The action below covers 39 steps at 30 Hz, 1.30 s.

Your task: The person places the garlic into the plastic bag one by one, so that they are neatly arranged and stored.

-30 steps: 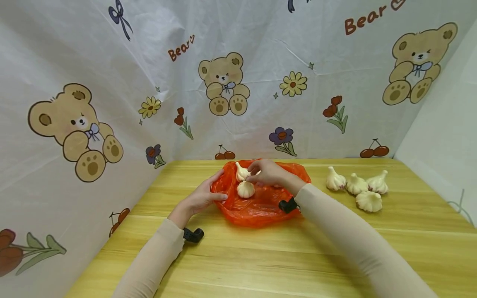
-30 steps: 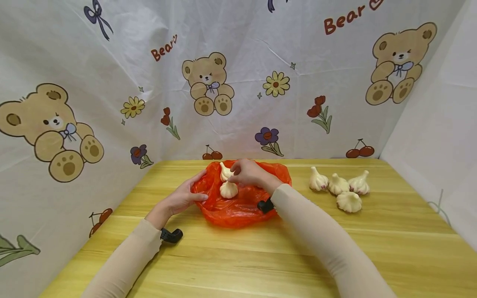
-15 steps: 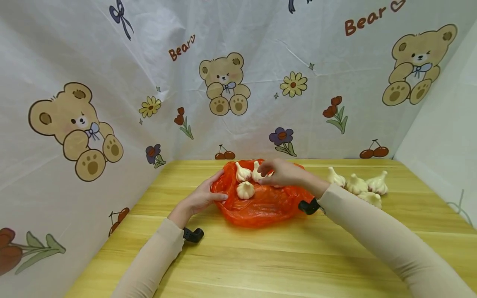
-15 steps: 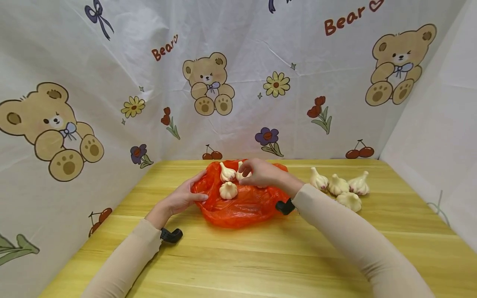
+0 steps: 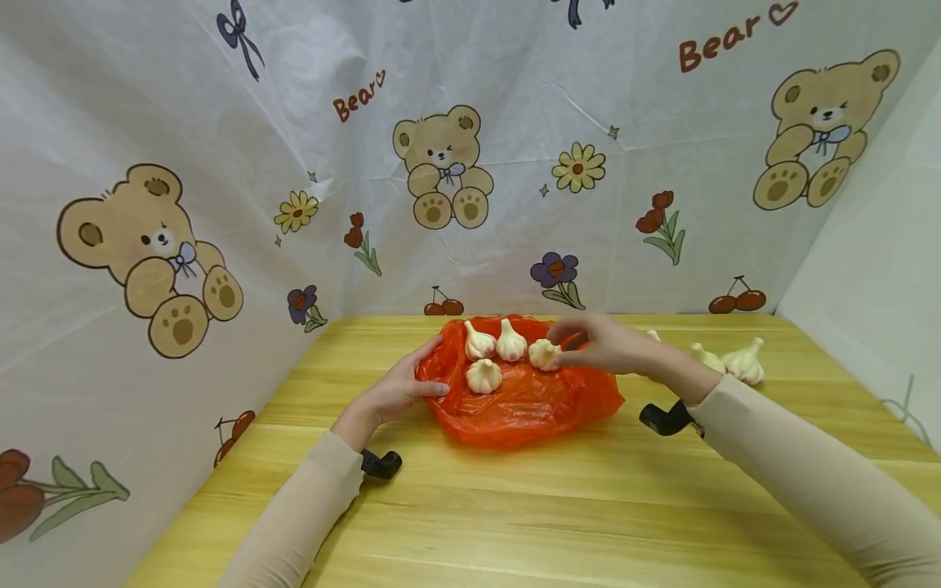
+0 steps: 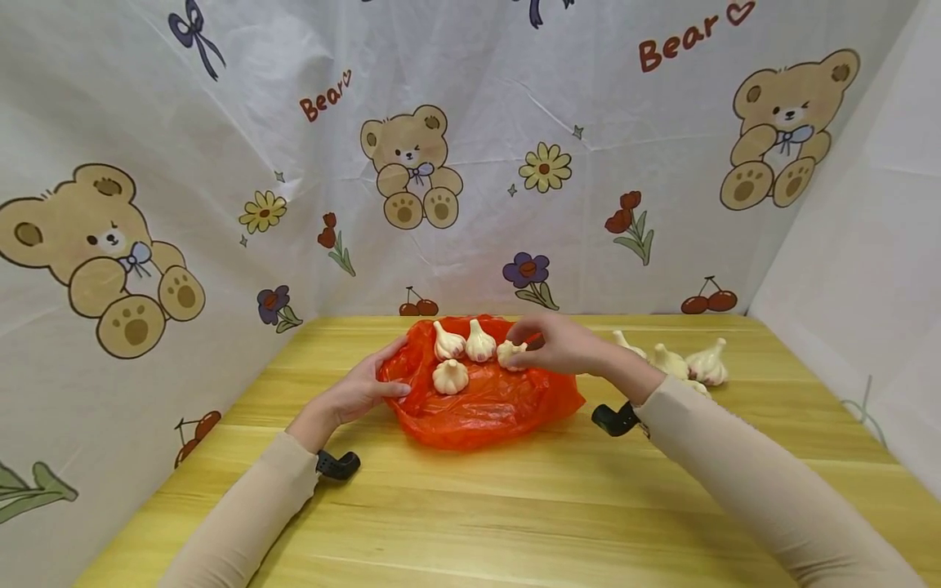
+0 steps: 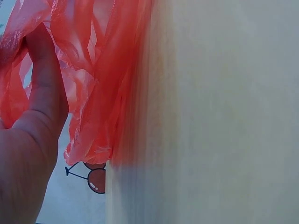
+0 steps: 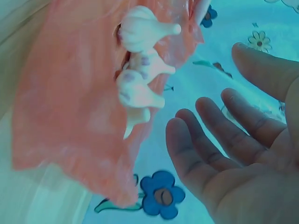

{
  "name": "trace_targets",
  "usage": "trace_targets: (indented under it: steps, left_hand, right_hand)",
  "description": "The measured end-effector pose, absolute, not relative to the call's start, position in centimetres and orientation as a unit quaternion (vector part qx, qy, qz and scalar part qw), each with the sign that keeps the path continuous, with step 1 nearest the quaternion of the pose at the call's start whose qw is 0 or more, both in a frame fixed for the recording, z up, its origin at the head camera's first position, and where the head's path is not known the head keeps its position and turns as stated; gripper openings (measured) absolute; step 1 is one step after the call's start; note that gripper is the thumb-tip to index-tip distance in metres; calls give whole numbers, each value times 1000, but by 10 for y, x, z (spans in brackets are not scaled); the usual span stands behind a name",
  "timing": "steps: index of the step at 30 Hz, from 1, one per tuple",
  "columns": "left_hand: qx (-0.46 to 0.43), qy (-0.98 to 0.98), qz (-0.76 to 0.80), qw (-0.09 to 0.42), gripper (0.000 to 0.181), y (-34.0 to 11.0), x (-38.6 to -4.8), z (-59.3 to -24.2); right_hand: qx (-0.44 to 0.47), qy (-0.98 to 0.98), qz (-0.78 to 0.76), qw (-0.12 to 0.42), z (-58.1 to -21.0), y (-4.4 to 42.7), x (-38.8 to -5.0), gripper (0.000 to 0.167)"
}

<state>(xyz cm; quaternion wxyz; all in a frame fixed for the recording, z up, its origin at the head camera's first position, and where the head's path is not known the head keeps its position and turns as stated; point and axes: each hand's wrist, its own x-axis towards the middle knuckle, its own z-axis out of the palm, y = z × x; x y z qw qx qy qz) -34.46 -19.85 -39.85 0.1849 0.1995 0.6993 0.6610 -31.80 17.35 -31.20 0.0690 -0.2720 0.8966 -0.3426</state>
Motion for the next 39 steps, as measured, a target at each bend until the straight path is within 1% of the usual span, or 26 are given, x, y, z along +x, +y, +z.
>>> trace_targets:
  steps: [5, 10, 16, 22, 28, 39]
  left_hand:
    - [198, 697, 663, 187, 101, -198, -344, -399]
    - [203, 690, 668, 190, 100, -198, -345, -399]
    - [198, 694, 666, 187, 100, -198, -345, -400]
    - [198, 702, 658, 188, 100, -197, -344, -401]
    - [198, 698, 661, 189, 100, -198, -343, -399]
    - [188, 707, 655, 187, 102, -197, -343, -398]
  right_hand:
    - [-257, 884, -384, 74, -313, 197, -309, 32]
    - [-270, 884, -377, 62, -313, 218, -303, 40]
    - [-271, 878, -389, 63, -317, 241, -300, 46]
    - [-270, 886, -375, 47, -325, 269, -296, 43]
    - [-252, 894, -368, 42, -323, 291, -290, 40]
    - [-266, 893, -364, -6, -330, 327, -284, 39]
